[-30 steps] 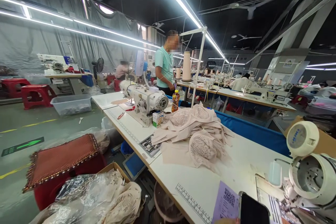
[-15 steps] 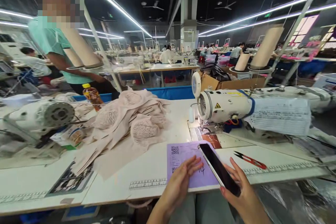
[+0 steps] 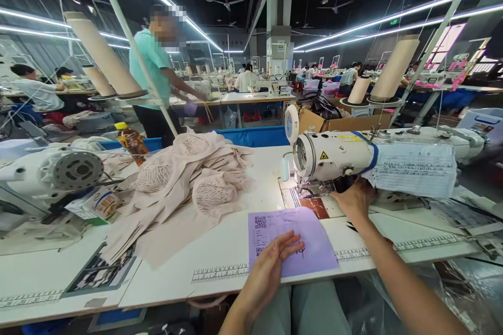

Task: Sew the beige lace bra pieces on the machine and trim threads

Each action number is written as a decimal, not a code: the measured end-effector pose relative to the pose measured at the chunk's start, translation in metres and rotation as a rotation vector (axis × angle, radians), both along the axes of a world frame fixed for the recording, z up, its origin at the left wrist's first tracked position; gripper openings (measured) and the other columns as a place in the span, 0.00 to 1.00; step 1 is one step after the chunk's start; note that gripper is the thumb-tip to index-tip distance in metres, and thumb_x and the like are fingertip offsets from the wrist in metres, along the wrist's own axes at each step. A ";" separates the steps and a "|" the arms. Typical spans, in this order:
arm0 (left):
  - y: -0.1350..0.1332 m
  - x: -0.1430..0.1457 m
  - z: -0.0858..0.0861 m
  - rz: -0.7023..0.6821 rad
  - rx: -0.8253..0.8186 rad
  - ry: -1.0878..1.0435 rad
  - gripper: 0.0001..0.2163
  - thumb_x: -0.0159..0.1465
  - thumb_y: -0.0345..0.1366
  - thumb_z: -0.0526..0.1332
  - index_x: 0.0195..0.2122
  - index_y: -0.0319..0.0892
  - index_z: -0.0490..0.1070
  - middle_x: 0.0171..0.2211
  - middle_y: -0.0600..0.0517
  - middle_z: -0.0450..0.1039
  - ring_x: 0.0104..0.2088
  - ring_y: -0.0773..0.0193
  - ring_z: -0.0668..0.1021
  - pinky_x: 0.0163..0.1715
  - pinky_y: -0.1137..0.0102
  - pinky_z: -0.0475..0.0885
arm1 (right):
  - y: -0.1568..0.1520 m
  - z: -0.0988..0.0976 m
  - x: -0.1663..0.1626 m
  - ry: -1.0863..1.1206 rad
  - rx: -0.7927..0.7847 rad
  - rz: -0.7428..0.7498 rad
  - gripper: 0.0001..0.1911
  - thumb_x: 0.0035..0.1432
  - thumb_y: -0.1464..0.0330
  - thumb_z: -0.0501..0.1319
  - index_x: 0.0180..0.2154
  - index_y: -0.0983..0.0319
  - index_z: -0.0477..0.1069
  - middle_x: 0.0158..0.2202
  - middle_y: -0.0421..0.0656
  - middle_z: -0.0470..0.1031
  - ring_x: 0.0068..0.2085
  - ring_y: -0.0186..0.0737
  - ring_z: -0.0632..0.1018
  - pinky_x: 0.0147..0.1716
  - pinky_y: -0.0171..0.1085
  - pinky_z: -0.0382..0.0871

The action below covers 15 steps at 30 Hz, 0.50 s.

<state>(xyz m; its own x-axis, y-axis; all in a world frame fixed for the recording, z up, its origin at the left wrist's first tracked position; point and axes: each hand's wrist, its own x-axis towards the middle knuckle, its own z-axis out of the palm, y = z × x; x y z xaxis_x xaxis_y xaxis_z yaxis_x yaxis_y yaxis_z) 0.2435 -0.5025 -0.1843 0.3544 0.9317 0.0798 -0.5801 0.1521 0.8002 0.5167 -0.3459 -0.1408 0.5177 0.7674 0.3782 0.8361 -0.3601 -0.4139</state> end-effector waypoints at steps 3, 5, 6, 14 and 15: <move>0.001 0.000 -0.001 0.001 0.010 0.003 0.23 0.68 0.52 0.60 0.56 0.43 0.77 0.59 0.40 0.74 0.60 0.42 0.74 0.68 0.45 0.49 | 0.012 -0.005 0.002 0.010 -0.032 -0.057 0.40 0.48 0.60 0.66 0.57 0.76 0.59 0.53 0.72 0.71 0.57 0.73 0.70 0.54 0.60 0.60; 0.001 0.001 -0.001 0.005 0.011 0.006 0.23 0.68 0.53 0.60 0.56 0.43 0.77 0.59 0.40 0.75 0.60 0.42 0.74 0.68 0.44 0.49 | 0.015 -0.007 0.004 0.007 -0.040 -0.067 0.39 0.50 0.60 0.65 0.57 0.76 0.59 0.53 0.73 0.70 0.57 0.73 0.69 0.54 0.61 0.60; 0.000 0.001 0.000 0.008 0.008 0.010 0.23 0.68 0.53 0.60 0.55 0.43 0.77 0.59 0.40 0.75 0.60 0.42 0.74 0.68 0.44 0.50 | 0.015 -0.008 0.004 0.003 -0.041 -0.063 0.39 0.51 0.60 0.65 0.58 0.77 0.58 0.54 0.73 0.69 0.58 0.73 0.68 0.54 0.61 0.60; -0.002 0.000 0.008 -0.001 0.013 0.162 0.24 0.68 0.55 0.59 0.57 0.44 0.76 0.59 0.41 0.74 0.63 0.43 0.72 0.69 0.45 0.47 | -0.006 -0.007 0.004 -0.070 0.021 0.059 0.38 0.61 0.59 0.57 0.62 0.80 0.56 0.61 0.75 0.61 0.60 0.74 0.67 0.55 0.61 0.62; -0.003 0.000 0.010 -0.011 0.029 0.227 0.24 0.68 0.54 0.58 0.58 0.45 0.75 0.59 0.41 0.74 0.63 0.43 0.71 0.69 0.45 0.48 | -0.012 -0.005 0.004 -0.080 0.039 0.082 0.37 0.62 0.59 0.55 0.62 0.80 0.56 0.62 0.75 0.62 0.61 0.73 0.67 0.55 0.62 0.62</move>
<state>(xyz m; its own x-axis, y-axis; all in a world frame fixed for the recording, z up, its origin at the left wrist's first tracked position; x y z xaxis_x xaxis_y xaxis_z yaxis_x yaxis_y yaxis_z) 0.2438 -0.5055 -0.1745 0.3765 0.9261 0.0236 -0.3833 0.1325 0.9141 0.5202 -0.3576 -0.1461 0.4210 0.7896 0.4463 0.8930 -0.2744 -0.3568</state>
